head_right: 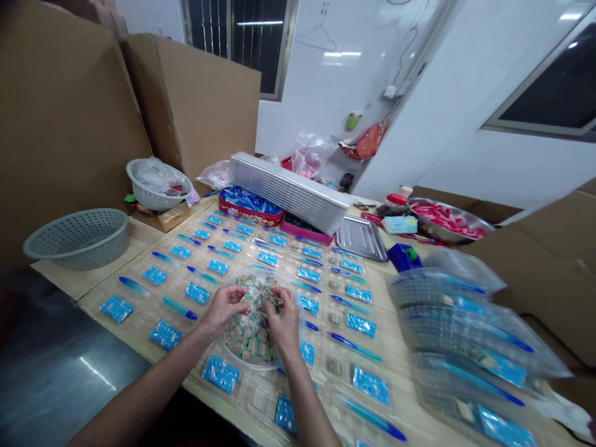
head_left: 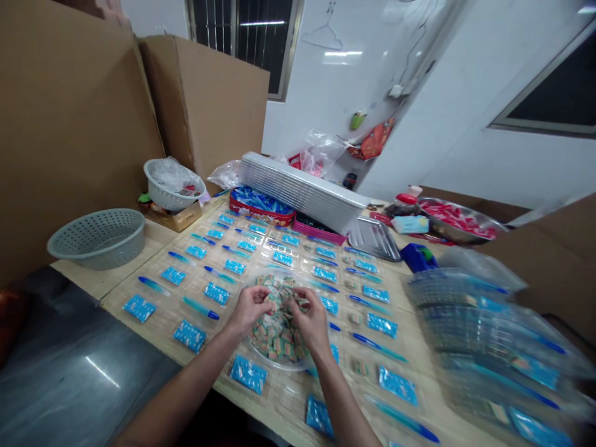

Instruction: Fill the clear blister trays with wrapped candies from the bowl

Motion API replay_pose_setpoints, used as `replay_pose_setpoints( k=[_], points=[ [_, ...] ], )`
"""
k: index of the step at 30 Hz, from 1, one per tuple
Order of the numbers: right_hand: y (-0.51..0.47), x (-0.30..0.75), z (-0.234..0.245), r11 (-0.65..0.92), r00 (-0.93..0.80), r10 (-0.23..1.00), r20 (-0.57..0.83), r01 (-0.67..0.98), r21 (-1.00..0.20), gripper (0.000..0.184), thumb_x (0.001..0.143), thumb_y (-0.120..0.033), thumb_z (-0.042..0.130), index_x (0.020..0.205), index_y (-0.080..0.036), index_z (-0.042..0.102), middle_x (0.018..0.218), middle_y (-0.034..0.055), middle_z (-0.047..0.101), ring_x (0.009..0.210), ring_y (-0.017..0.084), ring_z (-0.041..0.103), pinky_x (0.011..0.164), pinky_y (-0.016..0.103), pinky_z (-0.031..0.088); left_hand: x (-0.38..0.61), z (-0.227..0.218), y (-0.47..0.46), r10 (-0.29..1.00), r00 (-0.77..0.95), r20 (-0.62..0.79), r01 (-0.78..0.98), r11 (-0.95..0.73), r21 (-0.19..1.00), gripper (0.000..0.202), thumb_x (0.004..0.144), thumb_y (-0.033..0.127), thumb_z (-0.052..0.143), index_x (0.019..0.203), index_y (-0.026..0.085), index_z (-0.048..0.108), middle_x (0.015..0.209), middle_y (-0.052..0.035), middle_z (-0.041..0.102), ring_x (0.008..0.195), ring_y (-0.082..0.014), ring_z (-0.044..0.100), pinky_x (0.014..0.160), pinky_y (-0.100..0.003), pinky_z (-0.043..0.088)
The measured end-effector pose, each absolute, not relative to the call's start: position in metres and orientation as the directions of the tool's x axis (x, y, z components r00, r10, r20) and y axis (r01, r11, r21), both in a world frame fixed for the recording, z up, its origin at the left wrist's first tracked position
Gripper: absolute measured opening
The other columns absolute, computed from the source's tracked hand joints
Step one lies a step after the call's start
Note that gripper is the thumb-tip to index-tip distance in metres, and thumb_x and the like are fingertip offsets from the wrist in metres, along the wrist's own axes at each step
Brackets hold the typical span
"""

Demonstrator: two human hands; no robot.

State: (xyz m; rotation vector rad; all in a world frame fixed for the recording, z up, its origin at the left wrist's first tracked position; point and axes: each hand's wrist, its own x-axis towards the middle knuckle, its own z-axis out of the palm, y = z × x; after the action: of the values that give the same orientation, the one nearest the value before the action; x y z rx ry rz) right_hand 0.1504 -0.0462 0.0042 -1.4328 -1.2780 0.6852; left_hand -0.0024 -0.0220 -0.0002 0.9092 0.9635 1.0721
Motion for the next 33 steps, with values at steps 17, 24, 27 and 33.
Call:
replay_pose_setpoints(
  k=[17, 24, 27, 33],
  points=[
    [-0.051, 0.145, 0.008, 0.177, -0.005, 0.979, 0.202, 0.506, -0.844, 0.009, 0.073, -0.022, 0.057, 0.072, -0.02, 0.066, 0.069, 0.0022, 0.067, 0.067, 0.019, 0.059, 0.065, 0.029, 0.042, -0.004, -0.003, -0.024, 0.947, 0.237, -0.217, -0.262, 0.277, 0.924, 0.026, 0.062, 0.028, 0.073, 0.08, 0.01, 0.069, 0.07, -0.002, 0.066, 0.052, -0.014, 0.063, 0.055, -0.027, 0.054],
    [-0.049, 0.143, 0.002, 0.175, 0.041, 0.972, 0.229, 0.519, -0.837, 0.008, 0.073, -0.024, 0.059, 0.079, -0.02, 0.063, 0.071, 0.0019, 0.064, 0.066, 0.017, 0.058, 0.062, 0.028, 0.043, -0.006, -0.009, -0.024, 0.941, 0.295, -0.164, -0.183, 0.224, 0.957, 0.037, 0.06, 0.025, 0.077, 0.092, 0.009, 0.07, 0.075, -0.0057, 0.07, 0.06, -0.0168, 0.066, 0.062, -0.028, 0.054],
    [-0.047, 0.142, -0.001, 0.136, 0.039, 0.986, 0.165, 0.397, -0.908, 0.019, 0.073, -0.027, 0.061, 0.089, -0.019, 0.063, 0.072, 0.0019, 0.065, 0.063, 0.017, 0.059, 0.059, 0.027, 0.045, -0.005, -0.011, -0.023, 0.939, 0.322, -0.121, -0.168, 0.182, 0.969, 0.036, 0.064, 0.023, 0.072, 0.098, 0.009, 0.069, 0.08, -0.0067, 0.071, 0.067, -0.0179, 0.067, 0.065, -0.029, 0.055],
    [-0.049, 0.142, 0.003, 0.143, -0.065, 0.99, 0.127, 0.411, -0.9, 0.021, 0.069, -0.021, 0.059, 0.089, -0.019, 0.064, 0.076, 0.0018, 0.066, 0.066, 0.017, 0.059, 0.061, 0.026, 0.045, -0.01, 0.005, -0.025, 0.933, 0.357, -0.032, 0.127, -0.015, 0.992, 0.037, 0.067, 0.009, 0.057, 0.103, 0.013, 0.063, 0.083, -0.005, 0.067, 0.07, -0.0178, 0.065, 0.059, -0.026, 0.052]
  ],
)
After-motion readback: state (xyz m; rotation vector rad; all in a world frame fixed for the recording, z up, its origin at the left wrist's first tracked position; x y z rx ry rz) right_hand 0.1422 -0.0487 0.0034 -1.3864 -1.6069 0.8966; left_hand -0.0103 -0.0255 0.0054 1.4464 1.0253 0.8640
